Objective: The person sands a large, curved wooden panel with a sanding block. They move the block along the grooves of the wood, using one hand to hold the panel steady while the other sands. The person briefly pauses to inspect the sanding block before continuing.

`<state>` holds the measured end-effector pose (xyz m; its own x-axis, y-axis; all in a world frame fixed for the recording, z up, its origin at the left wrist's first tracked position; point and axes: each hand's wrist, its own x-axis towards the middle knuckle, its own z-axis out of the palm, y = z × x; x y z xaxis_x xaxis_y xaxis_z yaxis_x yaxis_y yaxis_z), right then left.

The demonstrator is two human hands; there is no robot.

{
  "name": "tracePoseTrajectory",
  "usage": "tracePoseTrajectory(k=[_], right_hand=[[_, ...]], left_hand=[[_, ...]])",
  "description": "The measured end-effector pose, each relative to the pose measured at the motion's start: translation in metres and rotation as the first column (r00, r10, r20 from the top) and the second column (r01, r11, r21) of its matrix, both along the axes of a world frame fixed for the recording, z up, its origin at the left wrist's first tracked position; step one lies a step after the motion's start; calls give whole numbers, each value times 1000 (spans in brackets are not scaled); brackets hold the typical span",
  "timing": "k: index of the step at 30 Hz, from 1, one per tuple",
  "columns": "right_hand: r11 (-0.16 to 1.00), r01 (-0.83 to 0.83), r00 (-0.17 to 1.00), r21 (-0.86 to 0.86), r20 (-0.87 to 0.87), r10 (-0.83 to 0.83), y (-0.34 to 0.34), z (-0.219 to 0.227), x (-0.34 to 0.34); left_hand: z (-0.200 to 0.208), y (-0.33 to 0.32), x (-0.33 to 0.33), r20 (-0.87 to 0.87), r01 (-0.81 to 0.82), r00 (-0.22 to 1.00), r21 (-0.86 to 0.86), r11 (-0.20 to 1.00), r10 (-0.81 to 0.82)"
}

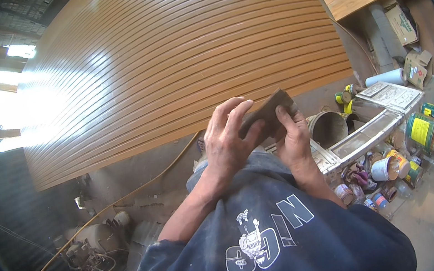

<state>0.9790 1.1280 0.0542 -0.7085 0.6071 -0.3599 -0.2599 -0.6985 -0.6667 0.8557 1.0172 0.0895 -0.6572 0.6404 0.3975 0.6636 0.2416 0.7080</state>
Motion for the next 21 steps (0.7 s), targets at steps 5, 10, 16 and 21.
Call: tracePoseTrajectory(k=[5,10,16,21], right_hand=[[1000,21,992,-15,122,-19,9,5,-8],[996,47,994,72,92,-53,-3,14,-17],[998,11,999,55,38,-13,-2,17,-20],[998,-37,999,59,-1,37,4,20,-20]], left_hand=[[0,-7,-8,-211,29,976,-108,994,-51],[3,-8,-5,-261,41,962,-156,987,-82],[5,-5,-4,289,124,954,-156,980,-75],[6,-3,-8,422,157,901,-92,983,-104]])
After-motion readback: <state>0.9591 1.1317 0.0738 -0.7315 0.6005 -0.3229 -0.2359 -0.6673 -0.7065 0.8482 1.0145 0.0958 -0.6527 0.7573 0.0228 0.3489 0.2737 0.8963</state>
